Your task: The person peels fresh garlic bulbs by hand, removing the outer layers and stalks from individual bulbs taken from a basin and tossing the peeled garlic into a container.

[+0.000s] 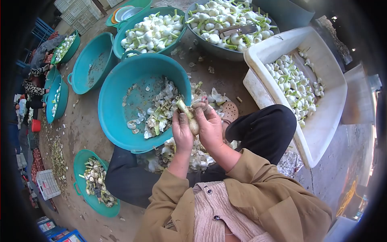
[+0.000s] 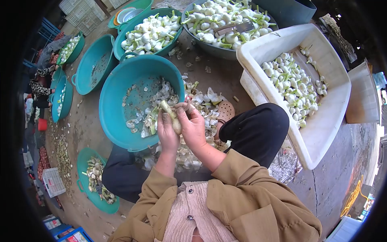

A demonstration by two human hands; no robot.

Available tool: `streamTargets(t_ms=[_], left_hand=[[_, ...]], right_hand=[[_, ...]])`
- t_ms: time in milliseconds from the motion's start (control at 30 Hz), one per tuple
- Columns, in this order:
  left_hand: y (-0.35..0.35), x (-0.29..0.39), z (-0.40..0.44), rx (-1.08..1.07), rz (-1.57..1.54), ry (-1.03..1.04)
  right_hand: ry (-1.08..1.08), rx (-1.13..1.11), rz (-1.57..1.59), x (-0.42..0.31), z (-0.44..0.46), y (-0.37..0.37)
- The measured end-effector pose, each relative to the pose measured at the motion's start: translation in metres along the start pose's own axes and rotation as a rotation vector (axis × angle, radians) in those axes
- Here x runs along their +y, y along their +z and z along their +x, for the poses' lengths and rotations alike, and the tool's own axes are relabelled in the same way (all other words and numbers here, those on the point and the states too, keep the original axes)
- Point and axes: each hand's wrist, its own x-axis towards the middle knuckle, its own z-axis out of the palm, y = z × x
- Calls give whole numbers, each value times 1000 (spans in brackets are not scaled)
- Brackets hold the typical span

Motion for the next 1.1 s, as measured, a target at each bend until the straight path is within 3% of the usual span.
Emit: streamTargets(t_ms=[100,167,267,300,367,400,433,467,500,533,567,600,633,700,733,833,900,933,1000,1100], left_hand=[[3,16,-14,79,-62,57],[3,29,-22,73,-72,196],[2,59,-26,30,227,453],[0,70,-30,-31,222,373],[4,91,-28,10,702,750],[4,107,-30,2,700,755],[2,128,-33,-81,1188,915],[-3,140,-35,-170,1685,1045],[-11,143,-34,-173,1684,1035],[-16,147,-32,-280,1647,915],[-18,150,-31,-377,1604,797],[-20,156,-32,-333,1626,525],[-30,154,-26,-318,1624,518],[-57,144,-16,-141,287,-437],[-58,139,-21,-85,-4,-515],[-58,114,-26,125,-259,-468],[-58,106,-26,162,-328,-455],[-61,100,-27,163,-305,-436],[-73,83,-28,109,-332,-409],[-69,91,-30,196,-405,-436]], right_hand=[[204,202,491,2,17,-15],[252,170,464,-4,8,-17],[662,-226,342,-44,-25,1],[658,-238,354,-47,-31,3],[630,-371,257,-53,-38,4],[581,-348,237,-46,-34,1],[576,-346,238,-50,-34,1],[367,-352,-74,-57,-35,2],[161,-351,-386,-60,-37,2],[-49,-339,-601,-60,-39,4],[-41,-349,-612,-60,-40,4],[-333,-481,-729,-60,-39,4],[-632,-612,-829,-58,-38,5],[-617,-689,-810,-47,-34,1],[-651,-691,-787,-42,-31,1],[-773,-636,-933,-42,-33,14],[-988,-622,-1177,-45,-41,22],[-1026,-742,-1164,-40,-39,23],[-893,-811,-1128,-32,-38,25],[-791,-825,-1026,-26,-26,27]])
